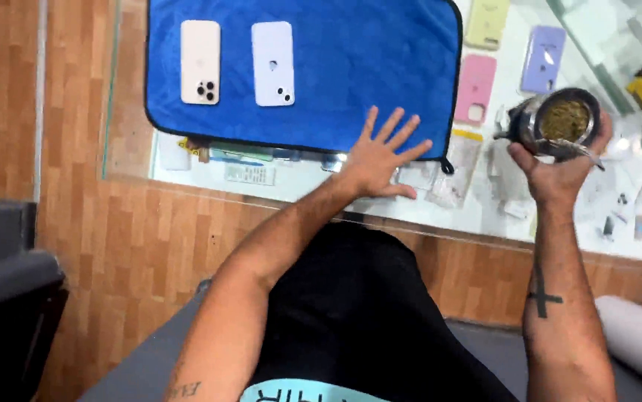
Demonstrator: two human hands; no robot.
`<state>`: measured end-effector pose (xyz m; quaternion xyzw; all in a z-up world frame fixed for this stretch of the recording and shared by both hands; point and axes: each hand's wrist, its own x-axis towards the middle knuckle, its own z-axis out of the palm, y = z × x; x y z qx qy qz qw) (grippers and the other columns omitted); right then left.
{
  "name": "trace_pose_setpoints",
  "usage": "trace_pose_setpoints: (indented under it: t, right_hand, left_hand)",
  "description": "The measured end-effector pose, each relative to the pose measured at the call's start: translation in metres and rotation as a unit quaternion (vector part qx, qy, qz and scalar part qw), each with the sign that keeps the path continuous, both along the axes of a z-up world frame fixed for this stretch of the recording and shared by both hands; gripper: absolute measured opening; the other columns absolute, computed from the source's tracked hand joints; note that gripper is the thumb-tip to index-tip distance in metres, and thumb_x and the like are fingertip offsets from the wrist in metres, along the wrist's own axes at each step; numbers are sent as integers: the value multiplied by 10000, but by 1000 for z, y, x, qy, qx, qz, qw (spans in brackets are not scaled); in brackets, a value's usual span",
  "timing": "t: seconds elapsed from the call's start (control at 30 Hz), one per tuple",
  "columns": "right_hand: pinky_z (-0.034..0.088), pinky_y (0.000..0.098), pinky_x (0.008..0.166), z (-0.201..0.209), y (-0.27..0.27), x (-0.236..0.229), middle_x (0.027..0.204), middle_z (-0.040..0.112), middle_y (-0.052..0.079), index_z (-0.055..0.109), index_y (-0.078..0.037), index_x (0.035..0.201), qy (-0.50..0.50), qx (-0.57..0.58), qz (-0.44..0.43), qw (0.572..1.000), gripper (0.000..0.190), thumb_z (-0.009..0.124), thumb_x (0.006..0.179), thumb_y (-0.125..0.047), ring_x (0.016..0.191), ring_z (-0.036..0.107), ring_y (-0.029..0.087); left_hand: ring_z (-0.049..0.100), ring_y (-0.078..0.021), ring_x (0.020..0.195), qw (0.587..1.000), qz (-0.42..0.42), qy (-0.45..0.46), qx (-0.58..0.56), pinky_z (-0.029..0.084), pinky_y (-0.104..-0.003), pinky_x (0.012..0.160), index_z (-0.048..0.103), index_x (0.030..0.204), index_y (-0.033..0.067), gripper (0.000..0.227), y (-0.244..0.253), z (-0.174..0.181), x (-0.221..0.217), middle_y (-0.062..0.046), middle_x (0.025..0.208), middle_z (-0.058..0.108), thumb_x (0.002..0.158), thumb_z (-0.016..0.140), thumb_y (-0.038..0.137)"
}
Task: The person cleans several mobile phone screens with a cloth, checks their displays, and begins to unpack a new screen protector at a service desk.
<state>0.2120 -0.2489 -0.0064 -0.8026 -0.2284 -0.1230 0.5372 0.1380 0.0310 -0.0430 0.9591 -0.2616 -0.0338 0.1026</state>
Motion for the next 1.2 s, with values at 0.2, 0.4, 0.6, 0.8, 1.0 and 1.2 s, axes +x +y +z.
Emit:
trace_pose_setpoints:
  t: [0.2,0.4,0.6,0.8,1.0,1.2]
  right_hand:
    - [268,428,1102,-18,-20,36,1338,272,269,164,-30,1360,-43,25,11,999,862,750,762,177,1258,326,371]
    - [280,466,1088,0,-11,52,1319,266,262,179,-20,1351,-65,0,31,997,813,711,803,261,1241,312,390]
    - [368,617,1045,-55,-44,75,1346,263,385,161,72,1314,-39,87,84,992,718,630,877,396,1255,340,507]
    - [261,588,1136,-44,-34,52,1433,203,321,157,33,1364,6,109,100,989,731,539,860,401,1355,228,431]
    - [470,336,794,-66,-14,-48,1049,527,200,479,59,1155,-11,-22,-217,976,263,632,947,102,921,541,274]
    - [459,391,828,-7,140,-79,980,633,97,659,-100,1071,-71,-249,109,960,349,759,740,-149,944,598,287]
  left_hand:
    - [49,-440,1369,1000,-2,-7,-4,-6,-667,1049,227,1443,306,972,-10,0,-14,-151,1503,99,658,94,863]
    - [176,-441,1363,996,5,-80,-46,80,-669,1066,333,1408,272,974,-32,-10,-30,-164,1476,213,663,259,895]
    - [293,-384,1362,967,40,-125,-220,118,-600,1140,504,1301,201,888,-52,-15,-43,-139,1399,422,677,325,806]
    - [593,-256,1028,869,172,-131,-446,443,-401,951,640,1013,74,291,29,-2,-35,-103,1055,640,820,678,288]
    - [495,-291,1106,878,379,-192,-223,385,-457,944,655,1061,100,277,167,8,-88,-96,1153,579,853,648,282]
    - [538,-256,1030,916,332,-194,-117,392,-410,902,656,1067,258,298,212,-21,-113,-26,1055,573,816,663,418]
